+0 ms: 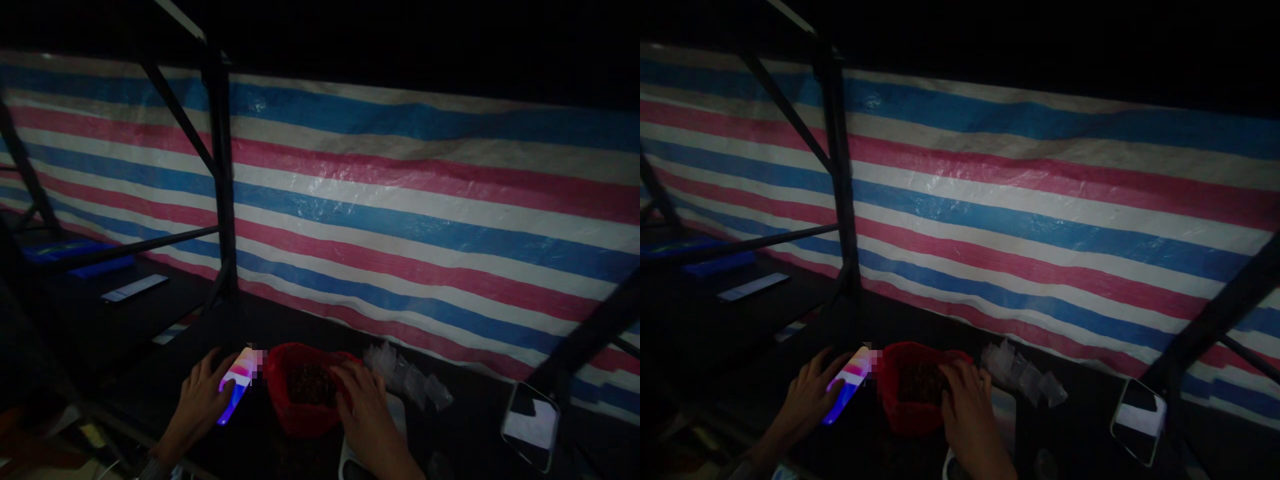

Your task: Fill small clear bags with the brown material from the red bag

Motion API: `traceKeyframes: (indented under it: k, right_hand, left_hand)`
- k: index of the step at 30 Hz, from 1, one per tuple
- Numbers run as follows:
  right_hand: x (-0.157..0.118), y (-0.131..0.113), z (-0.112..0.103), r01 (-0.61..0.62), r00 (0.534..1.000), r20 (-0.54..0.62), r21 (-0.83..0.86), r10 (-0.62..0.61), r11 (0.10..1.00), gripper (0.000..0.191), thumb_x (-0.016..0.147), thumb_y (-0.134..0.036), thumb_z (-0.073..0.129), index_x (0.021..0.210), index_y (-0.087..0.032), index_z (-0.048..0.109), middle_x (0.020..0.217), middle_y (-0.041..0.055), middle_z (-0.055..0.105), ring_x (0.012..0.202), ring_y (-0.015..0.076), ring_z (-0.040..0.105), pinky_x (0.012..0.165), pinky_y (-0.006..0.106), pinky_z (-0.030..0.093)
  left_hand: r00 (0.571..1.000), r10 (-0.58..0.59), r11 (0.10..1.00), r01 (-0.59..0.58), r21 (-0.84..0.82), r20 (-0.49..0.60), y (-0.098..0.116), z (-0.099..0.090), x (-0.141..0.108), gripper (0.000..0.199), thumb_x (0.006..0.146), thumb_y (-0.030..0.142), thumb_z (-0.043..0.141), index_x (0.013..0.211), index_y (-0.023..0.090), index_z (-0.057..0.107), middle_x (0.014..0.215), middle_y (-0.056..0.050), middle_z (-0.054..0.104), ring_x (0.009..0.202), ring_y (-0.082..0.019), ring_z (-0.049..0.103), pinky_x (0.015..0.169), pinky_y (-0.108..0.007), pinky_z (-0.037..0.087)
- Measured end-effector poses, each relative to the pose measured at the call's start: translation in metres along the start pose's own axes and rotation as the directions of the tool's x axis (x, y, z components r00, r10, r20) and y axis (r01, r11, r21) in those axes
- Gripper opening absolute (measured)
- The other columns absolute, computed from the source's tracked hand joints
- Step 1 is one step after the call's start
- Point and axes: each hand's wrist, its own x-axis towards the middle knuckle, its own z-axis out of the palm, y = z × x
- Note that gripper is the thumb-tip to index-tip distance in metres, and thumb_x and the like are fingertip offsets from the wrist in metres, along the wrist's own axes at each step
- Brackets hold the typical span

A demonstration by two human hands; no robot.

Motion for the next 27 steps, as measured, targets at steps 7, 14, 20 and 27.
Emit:
traceKeyframes:
  k: [7,14,20,27]
  right_hand:
    - [0.001,-0.006,0.0,-0.011,0.999,0.05,0.045,0.009,0.999,0.048,0.096,-0.011,0.05,0.136,-0.033,0.066,0.14,0.0078,0.067,0.133,0.0284,0.06,0.116,0.055,0.041]
    - [0.003,-0.02,0.001,-0.018,0.994,0.11,-0.002,0.018,1.0,0.041,0.099,-0.009,0.05,0.13,-0.029,0.07,0.139,0.0084,0.07,0.133,0.0285,0.061,0.117,0.057,0.039]
    - [0.015,-0.019,0.001,0.018,0.97,0.242,-0.208,0.034,0.978,0.032,0.106,-0.015,0.049,0.125,-0.023,0.073,0.131,0.0112,0.076,0.129,0.0324,0.066,0.117,0.062,0.039]
    - [0.024,-0.004,-0.014,0.002,0.963,0.26,-0.264,0.069,0.965,0.035,0.103,-0.015,0.053,0.131,-0.019,0.074,0.138,0.0146,0.074,0.133,0.0336,0.066,0.119,0.056,0.041]
  left_hand:
    - [0.989,-0.086,0.994,0.077,-0.072,-0.119,0.003,0.007,-0.026,0.047,0.097,0.029,0.042,0.136,0.026,0.068,0.148,-0.016,0.055,0.135,-0.043,0.049,0.108,-0.066,0.045]
    - [0.962,0.248,0.953,-0.264,-0.147,-0.118,0.057,0.026,-0.083,0.049,0.1,0.023,0.042,0.145,0.027,0.062,0.159,-0.01,0.056,0.149,-0.028,0.049,0.12,-0.047,0.047]
    - [0.861,0.507,0.854,-0.508,-0.111,-0.04,0.109,0.01,-0.056,0.05,0.102,0.019,0.046,0.148,0.03,0.061,0.154,-0.003,0.066,0.15,-0.026,0.052,0.125,-0.052,0.041]
    - [0.896,0.443,0.896,-0.441,0.054,-0.024,0.116,-0.026,-0.016,0.021,0.103,0.017,0.057,0.096,0.017,0.077,0.104,-0.007,0.082,0.114,-0.026,0.074,0.114,-0.059,0.049]
